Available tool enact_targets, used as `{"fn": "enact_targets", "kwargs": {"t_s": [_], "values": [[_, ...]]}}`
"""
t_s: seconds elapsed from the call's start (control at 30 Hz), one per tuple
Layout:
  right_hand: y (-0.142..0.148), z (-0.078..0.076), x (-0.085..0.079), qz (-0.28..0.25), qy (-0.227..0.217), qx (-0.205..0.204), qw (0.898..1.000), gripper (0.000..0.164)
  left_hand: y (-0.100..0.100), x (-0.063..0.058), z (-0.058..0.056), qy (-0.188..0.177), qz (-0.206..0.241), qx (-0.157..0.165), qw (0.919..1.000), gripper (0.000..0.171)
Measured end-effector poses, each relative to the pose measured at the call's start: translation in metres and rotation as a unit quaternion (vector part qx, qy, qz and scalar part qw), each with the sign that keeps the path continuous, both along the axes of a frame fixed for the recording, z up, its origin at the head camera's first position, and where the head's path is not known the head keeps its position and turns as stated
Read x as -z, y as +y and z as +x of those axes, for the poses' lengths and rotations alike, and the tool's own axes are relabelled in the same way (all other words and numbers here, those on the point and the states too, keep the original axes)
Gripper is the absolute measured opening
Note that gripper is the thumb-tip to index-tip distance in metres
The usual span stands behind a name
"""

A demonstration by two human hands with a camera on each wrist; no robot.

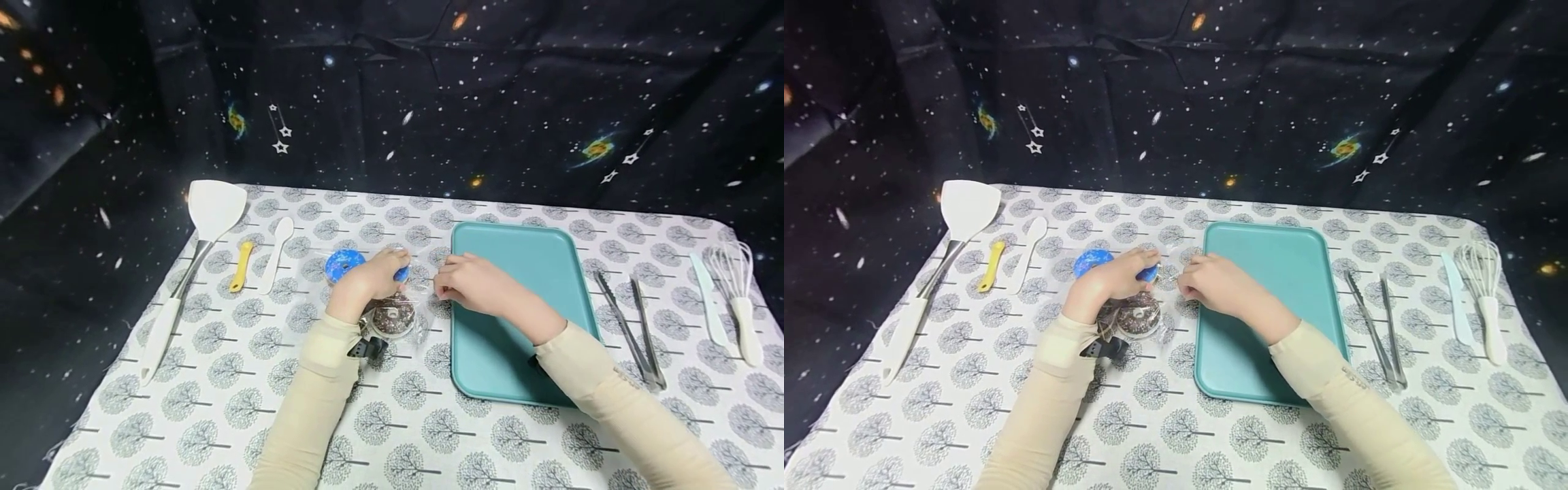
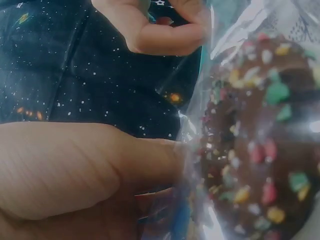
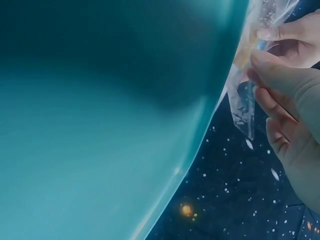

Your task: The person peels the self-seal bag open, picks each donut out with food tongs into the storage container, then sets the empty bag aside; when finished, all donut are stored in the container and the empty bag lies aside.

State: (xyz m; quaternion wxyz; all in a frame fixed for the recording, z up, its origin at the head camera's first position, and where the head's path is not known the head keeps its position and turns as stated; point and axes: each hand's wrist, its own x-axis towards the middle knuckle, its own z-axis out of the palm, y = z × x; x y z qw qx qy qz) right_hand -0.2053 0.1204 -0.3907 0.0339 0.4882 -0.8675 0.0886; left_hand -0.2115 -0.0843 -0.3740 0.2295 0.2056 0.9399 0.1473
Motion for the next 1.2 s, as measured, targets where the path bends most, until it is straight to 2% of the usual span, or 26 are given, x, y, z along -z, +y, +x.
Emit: {"fn": "enact_targets", "kwargs": {"t_s": [0.23,0.37,0.47,0.6,0.7,0.83,1.2], "values": [[-0.002,0.004,0.004,-0.028,0.028,-0.007,0.999,0.02,-0.003,0.0,0.0,-0.005,0.001,0.016,0.9999,0.063],[-0.006,0.004,0.007,-0.042,0.03,-0.009,0.999,0.025,-0.006,0.0,-0.001,-0.031,0.012,0.017,0.9993,0.074],[-0.008,0.005,0.008,-0.051,0.025,-0.011,0.998,0.027,-0.009,0.0,-0.001,-0.045,0.017,0.029,0.9984,0.084],[-0.009,0.007,0.007,-0.06,0.01,-0.004,0.998,0.031,-0.013,0.0,-0.001,-0.047,0.016,0.057,0.9971,0.089],[-0.013,0.008,0.005,-0.065,0.001,-0.01,0.998,0.026,-0.016,-0.001,-0.002,-0.048,0.009,0.073,0.9961,0.091],[-0.023,0.012,0.004,-0.055,-0.005,-0.043,0.998,0.016,-0.018,-0.001,-0.003,-0.051,0.006,0.077,0.9957,0.094],[-0.025,0.016,0.003,-0.034,-0.046,-0.045,0.997,0.007,-0.014,0.0,-0.003,-0.059,0.007,0.051,0.9969,0.093]]}}
